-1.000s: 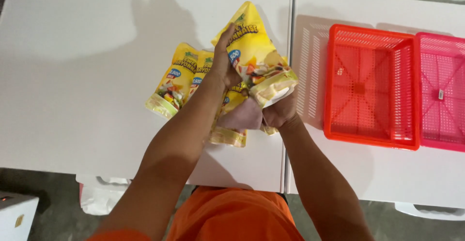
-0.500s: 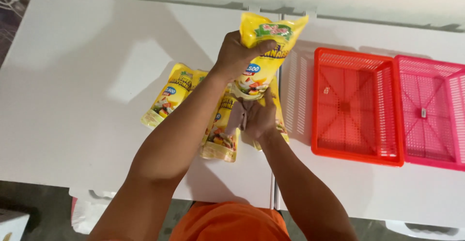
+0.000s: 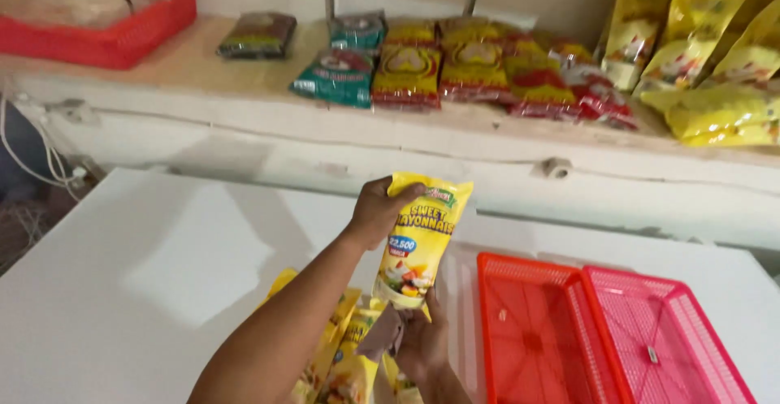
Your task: Wiping down mayonnaise pouches and shelves with a cloth to clean them before restocking.
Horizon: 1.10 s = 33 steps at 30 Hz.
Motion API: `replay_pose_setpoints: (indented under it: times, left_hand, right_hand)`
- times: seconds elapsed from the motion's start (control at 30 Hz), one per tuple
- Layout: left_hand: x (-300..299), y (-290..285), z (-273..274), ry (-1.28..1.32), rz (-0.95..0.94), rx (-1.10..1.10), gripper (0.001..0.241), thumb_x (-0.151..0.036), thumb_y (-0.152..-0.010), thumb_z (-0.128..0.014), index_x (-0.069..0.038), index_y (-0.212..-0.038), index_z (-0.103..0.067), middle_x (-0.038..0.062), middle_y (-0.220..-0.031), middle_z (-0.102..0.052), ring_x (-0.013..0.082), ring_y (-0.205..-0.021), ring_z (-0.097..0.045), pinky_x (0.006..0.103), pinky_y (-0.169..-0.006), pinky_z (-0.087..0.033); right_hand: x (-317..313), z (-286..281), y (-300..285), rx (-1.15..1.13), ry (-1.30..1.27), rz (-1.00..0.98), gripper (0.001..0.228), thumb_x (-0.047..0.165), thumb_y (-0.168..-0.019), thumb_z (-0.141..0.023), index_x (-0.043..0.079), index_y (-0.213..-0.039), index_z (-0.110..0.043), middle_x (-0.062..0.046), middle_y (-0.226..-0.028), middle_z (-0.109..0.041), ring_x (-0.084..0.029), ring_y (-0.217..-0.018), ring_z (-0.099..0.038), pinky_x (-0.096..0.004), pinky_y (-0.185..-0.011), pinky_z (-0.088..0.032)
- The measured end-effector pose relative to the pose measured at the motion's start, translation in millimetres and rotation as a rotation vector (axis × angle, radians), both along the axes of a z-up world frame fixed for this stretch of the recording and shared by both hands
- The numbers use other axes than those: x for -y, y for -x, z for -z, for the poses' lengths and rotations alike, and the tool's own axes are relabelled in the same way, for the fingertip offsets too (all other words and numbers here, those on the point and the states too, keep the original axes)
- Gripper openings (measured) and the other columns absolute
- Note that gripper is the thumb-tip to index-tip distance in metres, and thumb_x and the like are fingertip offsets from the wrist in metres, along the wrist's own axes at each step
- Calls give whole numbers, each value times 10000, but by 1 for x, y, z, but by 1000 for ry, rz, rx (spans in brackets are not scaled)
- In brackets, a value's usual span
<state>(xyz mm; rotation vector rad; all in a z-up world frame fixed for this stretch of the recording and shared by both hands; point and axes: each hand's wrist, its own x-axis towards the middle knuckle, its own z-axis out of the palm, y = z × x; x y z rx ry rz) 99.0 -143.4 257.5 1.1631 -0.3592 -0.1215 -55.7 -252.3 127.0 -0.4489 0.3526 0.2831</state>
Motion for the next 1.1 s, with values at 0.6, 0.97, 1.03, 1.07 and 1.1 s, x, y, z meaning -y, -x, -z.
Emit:
replay_pose_setpoints:
  times: [0.6, 0.97, 1.03, 1.07, 1.1]
  left_hand:
    - [2, -32, -218, -19, -29, 405, 295, -236, -918, -762, 4, -1090, -754, 69, -972, -789, 121, -823, -742, 301, -708, -622]
    - [-6, -40, -393, -105, -215, 727, 317, -245, -915, -770, 8, -1105, -767, 80, -947, -798, 113, -787, -731, 289, -697, -617]
    - [-7, -42, -423, -153, -279, 748, 314, -255, -912, -767, -8, -1106, -770, 77, -939, -802, 111, -780, -736, 278, -694, -616]
    - [-6, -45, -437, -79, -231, 758, 301, -242, -911, -768, 0, -1089, -766, 83, -932, -798, 120, -769, -737, 290, -679, -624]
    - [-4, -48, -452, -5, -183, 767, 289, -230, -911, -768, 9, -1073, -762, 89, -925, -795, 129, -758, -737, 301, -665, -631]
  right_hand:
    - [58, -86, -154, 345, 217, 235, 618, 428, -985, -504, 47, -1472, -517, -215, -1319, -690, -338, -1210, -646, -483, -1074, -465]
    - [46, -322, -109, 516, 343, 52, 558, 459, -945, -526, 62, -1332, -595, -121, -1070, -721, -237, -939, -688, -400, -832, -554]
    - [51, -347, -114, 606, 364, -1, 520, 463, -936, -537, 76, -1273, -621, -88, -995, -715, -224, -862, -673, -400, -775, -551]
    - [52, -362, -119, 623, 368, 30, 428, 403, -959, -550, 68, -1217, -620, -82, -978, -708, -215, -851, -672, -391, -773, -554]
    - [54, -377, -124, 640, 372, 60, 339, 342, -982, -562, 60, -1160, -619, -75, -960, -701, -206, -840, -671, -382, -771, -558]
